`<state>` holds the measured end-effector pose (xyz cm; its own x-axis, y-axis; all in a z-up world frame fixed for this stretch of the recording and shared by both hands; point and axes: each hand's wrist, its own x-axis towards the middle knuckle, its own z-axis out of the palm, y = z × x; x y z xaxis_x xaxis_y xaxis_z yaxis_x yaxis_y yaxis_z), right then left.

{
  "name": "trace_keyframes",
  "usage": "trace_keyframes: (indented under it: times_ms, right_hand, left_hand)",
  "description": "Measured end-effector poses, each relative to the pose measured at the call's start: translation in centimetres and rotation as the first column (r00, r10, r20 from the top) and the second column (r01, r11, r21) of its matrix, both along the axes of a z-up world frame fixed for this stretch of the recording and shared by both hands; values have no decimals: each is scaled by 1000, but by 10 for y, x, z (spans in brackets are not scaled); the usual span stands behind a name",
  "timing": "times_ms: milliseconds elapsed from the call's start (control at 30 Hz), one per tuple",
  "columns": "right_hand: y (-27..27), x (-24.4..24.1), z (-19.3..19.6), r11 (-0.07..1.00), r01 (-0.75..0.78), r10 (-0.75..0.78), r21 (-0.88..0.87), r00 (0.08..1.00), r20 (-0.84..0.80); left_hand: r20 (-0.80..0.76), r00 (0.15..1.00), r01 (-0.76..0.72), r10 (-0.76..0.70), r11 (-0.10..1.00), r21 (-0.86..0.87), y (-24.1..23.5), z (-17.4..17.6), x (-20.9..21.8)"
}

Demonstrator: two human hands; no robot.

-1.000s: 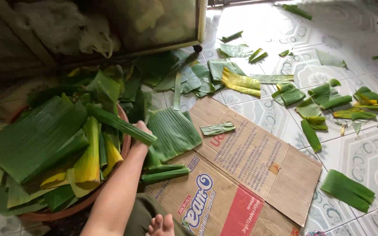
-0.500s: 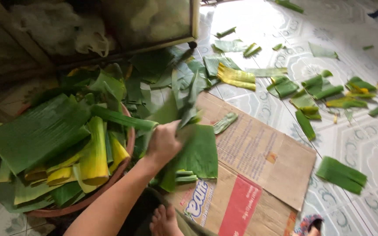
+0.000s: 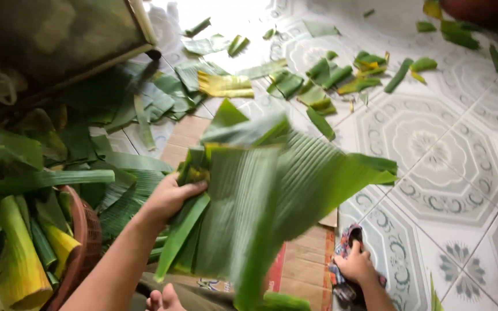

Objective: The person sits on the floor and wipes individual banana leaves with a cloth. They pick up leaves from a pile, wipe them, and place them into a basket. The process is repeated for multiple leaves.

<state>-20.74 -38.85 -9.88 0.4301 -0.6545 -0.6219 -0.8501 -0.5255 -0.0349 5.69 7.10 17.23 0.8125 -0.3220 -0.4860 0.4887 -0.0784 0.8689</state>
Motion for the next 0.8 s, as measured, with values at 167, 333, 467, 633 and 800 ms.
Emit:
trace_keyframes:
  times_ms: [167,333,467,633,800]
  right_hand:
    - [15,14,34,1000,-4,6,31,997,-72]
    - [25,26,56,998,-9,18,60,988,-156]
    - [32,35,70,998,11,-3,59,991,-135]
    - [33,37,76,998,21,-11,67,990,-138]
    - [23,27,58,1000,-13,15,25,997,-81]
  left_hand:
    - [-125,961,270,-249,727,631,41,-214,33]
    - [431,506,-256,-747,347,902,2,-178,21]
    - [-139,-229,-36,-963,-134,990,-49,-146,6]
    - [233,-602,-132,-764,383,914,-89,-246,-2]
    - [456,-545,7,-703,540,841,-140,-225,2]
